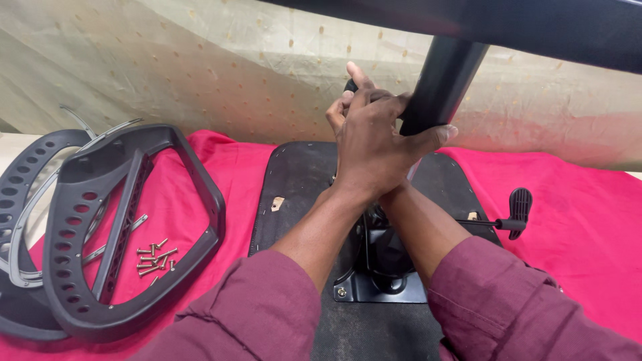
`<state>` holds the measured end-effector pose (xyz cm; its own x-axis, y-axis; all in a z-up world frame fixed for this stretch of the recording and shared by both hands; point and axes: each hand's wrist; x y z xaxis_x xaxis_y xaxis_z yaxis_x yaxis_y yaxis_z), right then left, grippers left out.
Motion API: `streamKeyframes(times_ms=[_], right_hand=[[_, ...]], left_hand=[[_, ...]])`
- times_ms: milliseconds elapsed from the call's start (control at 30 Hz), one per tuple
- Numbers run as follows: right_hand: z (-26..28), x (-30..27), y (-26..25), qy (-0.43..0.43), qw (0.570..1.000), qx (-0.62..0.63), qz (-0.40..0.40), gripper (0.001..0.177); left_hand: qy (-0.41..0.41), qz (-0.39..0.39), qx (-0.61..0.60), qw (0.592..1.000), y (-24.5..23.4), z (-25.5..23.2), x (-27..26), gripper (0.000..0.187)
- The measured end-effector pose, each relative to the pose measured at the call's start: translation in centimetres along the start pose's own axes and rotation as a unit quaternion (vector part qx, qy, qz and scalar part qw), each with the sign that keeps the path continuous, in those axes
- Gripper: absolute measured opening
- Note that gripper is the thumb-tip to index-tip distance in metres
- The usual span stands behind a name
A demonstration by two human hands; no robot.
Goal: The person attaches a metal seat mounting plate to the underside of a chair seat cushion, driving screws with a screwdriver while holding the plate aligned, with the gas lift cylinder already inserted through the plate. Loose screws and other chair parts such as armrests and the five-star base lie on the pink cloth beside the work.
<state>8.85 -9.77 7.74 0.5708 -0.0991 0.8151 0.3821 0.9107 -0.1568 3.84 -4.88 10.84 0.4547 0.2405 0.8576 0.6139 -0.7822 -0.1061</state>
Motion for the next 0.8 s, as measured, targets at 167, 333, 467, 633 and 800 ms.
streamKeyframes(times_ms=[167, 333, 467, 633, 800], right_hand=[[0.3, 0.7, 1.0, 0.004, 1.000, -0.009, -0.009, 0.032], [0.7, 1.1, 2.1, -0.009, 1.000, -0.014, -0.019, 0.031], [0.8, 1.1, 1.4, 0.005, 1.000, -0.013, -0.018, 0.031], [0.2, 1.3, 1.4, -0.001, 0.999, -0.036, -0.037, 0.031], [-0.7, 1.4, 1.4, -0.104, 0.993, -0.038, -0.036, 0.030]], left_hand=[[-0.015, 0.029, -0.016, 0.999, -0.5, 0.1, 0.3, 0.068], [-0.014, 0.051, 0.014, 0.998, -1.8, 0.3, 0.0, 0.073], [-0.008, -0.030, 0.002, 1.000, -4.0, 2.0, -2.7, 0.078], [-0.155, 0.015, 0.059, 0.986, -6.7, 6.0, -6.6, 0.064], [-0.223, 0.191, 0.143, 0.945, -7.6, 8.0, -9.6, 0.058]])
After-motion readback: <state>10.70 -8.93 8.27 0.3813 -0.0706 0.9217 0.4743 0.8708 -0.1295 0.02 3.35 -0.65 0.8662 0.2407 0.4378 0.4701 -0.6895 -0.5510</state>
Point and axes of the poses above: each hand's wrist, its own x-axis towards the middle knuckle, its own y-axis out of the palm, z = x × y, and after that the axes turned 11 degrees about -z, right-handed
